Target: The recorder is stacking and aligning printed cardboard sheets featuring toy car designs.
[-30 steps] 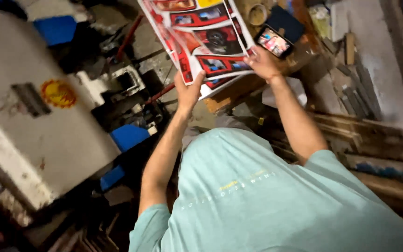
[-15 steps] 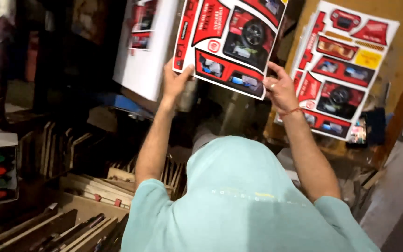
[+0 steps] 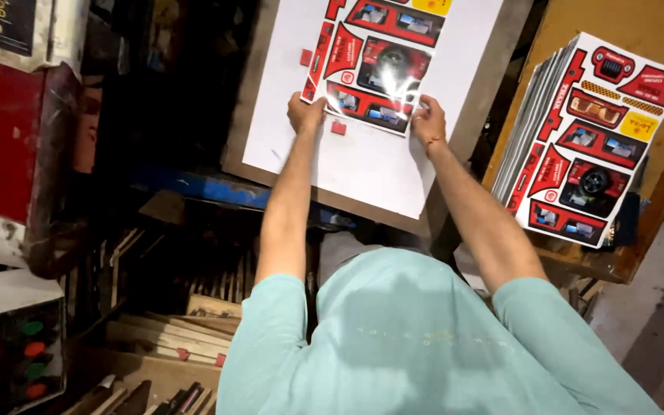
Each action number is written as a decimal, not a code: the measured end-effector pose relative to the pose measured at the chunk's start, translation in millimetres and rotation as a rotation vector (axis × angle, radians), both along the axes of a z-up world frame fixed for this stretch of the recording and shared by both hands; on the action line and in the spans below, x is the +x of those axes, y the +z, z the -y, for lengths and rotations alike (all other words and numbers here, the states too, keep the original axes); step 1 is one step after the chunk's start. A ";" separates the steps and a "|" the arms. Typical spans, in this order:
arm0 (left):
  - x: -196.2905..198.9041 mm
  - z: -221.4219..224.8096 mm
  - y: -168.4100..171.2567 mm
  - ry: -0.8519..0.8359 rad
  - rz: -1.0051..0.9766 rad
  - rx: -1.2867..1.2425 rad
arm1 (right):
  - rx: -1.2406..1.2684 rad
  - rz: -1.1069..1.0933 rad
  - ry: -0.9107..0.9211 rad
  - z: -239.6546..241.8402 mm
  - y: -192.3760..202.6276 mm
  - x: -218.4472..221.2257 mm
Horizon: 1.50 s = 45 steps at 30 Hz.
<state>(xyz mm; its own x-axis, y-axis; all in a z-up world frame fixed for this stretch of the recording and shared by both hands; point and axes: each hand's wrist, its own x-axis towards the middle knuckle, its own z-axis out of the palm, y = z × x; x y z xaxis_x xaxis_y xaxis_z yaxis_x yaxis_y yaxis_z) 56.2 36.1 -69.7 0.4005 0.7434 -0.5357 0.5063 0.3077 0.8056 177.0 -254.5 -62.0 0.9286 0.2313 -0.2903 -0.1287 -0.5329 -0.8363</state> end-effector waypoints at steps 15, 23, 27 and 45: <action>-122.9 -13.6 98.9 0.014 0.431 -0.039 | -0.549 0.667 0.057 189.2 158.7 -46.2; -87.6 162.2 204.4 -0.295 0.701 -0.012 | -1.040 0.343 0.064 280.8 99.4 -72.7; -43.3 287.1 172.6 -0.662 0.451 -0.164 | -0.769 0.114 0.087 307.9 104.0 -63.1; 38.7 496.9 171.0 -0.786 0.708 0.135 | 0.099 0.098 -0.259 544.1 50.8 -64.6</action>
